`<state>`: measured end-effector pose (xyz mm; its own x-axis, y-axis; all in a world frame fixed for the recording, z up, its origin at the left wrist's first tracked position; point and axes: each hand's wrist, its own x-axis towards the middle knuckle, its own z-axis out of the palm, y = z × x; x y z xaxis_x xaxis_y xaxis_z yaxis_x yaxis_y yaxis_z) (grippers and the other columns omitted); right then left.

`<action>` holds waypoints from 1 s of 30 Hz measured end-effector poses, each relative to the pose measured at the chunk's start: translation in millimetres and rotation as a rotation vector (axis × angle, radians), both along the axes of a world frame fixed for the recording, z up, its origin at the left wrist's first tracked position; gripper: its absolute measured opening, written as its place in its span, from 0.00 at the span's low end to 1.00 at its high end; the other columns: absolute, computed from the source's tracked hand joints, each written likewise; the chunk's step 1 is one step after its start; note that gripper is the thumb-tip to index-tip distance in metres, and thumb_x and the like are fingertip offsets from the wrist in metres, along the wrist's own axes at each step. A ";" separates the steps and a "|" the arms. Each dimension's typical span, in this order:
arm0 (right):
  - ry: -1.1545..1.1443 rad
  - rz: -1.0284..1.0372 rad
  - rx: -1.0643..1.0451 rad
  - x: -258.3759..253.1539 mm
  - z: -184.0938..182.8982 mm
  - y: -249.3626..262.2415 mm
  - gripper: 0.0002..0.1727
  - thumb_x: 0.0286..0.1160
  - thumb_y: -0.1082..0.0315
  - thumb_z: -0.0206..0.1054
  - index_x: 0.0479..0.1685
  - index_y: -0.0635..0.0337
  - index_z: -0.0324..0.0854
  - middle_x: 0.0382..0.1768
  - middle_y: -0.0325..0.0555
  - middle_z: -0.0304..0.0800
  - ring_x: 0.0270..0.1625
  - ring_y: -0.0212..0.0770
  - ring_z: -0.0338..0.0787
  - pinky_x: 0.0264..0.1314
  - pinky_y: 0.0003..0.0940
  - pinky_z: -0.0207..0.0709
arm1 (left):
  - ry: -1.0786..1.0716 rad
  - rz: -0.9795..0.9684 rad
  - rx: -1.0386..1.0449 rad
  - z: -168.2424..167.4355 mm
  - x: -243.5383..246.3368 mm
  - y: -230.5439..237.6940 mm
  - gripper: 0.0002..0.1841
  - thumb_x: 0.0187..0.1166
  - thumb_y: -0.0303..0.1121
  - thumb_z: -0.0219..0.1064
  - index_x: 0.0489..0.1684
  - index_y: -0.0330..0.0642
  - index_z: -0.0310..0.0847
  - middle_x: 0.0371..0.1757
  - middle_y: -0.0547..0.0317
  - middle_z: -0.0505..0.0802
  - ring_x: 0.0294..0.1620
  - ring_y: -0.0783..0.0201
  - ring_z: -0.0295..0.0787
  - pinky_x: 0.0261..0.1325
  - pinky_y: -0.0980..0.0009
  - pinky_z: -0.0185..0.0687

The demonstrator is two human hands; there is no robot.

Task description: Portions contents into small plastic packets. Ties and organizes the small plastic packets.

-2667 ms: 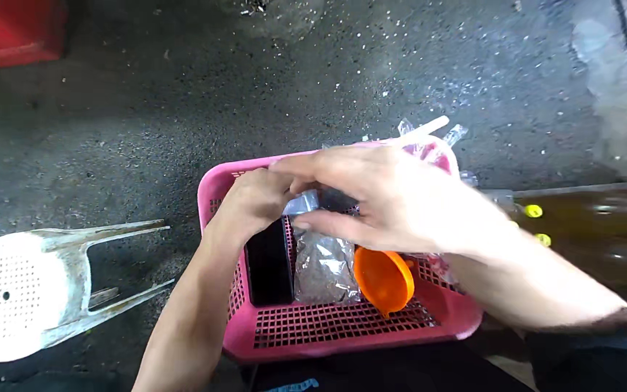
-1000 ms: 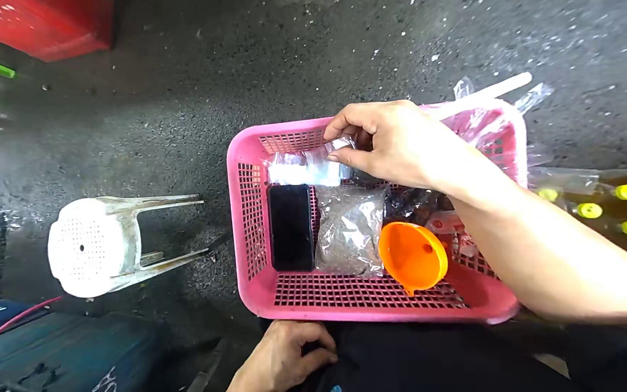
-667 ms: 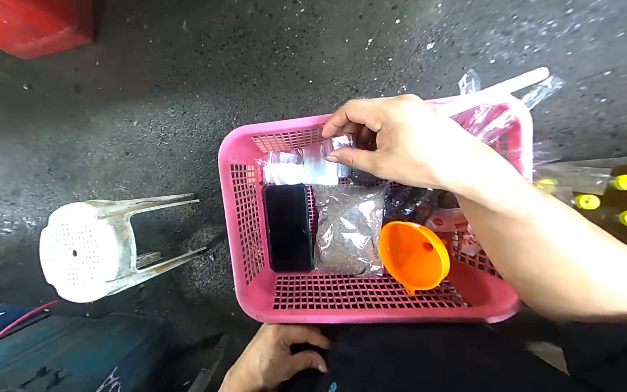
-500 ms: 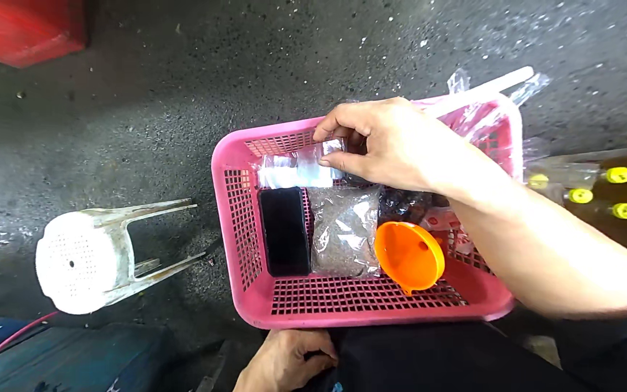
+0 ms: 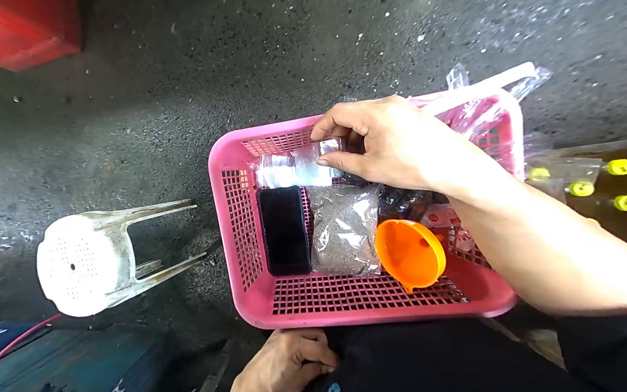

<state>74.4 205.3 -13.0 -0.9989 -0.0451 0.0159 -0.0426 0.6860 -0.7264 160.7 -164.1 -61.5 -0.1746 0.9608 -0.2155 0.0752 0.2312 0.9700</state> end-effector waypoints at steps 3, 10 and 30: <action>-0.007 -0.005 0.001 0.7 -0.5 2.0 0.15 0.76 0.53 0.72 0.57 0.45 0.86 0.39 0.30 0.92 0.38 0.25 0.88 0.43 0.28 0.83 | 0.053 0.016 0.027 0.4 3.9 3.5 0.08 0.83 0.29 0.65 0.38 0.39 0.91 0.38 0.55 0.93 0.46 0.67 0.90 0.57 0.73 0.84; -0.020 0.004 0.004 -2.1 -1.8 2.4 0.15 0.77 0.52 0.71 0.57 0.44 0.86 0.39 0.29 0.91 0.39 0.25 0.87 0.43 0.28 0.82 | 0.108 0.070 0.021 0.7 6.6 -8.4 0.11 0.88 0.30 0.60 0.39 0.38 0.88 0.41 0.55 0.94 0.51 0.67 0.91 0.65 0.73 0.81; 0.015 -0.004 0.000 1.5 -2.7 3.6 0.17 0.77 0.50 0.70 0.58 0.45 0.87 0.37 0.29 0.90 0.36 0.24 0.86 0.41 0.26 0.82 | -0.227 0.368 -0.277 14.5 15.4 -18.5 0.11 0.85 0.30 0.63 0.56 0.49 0.91 0.63 0.58 0.90 0.68 0.73 0.83 0.76 0.67 0.76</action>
<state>75.9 208.9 -15.8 -0.9987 -0.0410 0.0309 -0.0506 0.6865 -0.7254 176.1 -182.6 -47.0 -0.4101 0.7459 -0.5248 -0.2648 0.4532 0.8512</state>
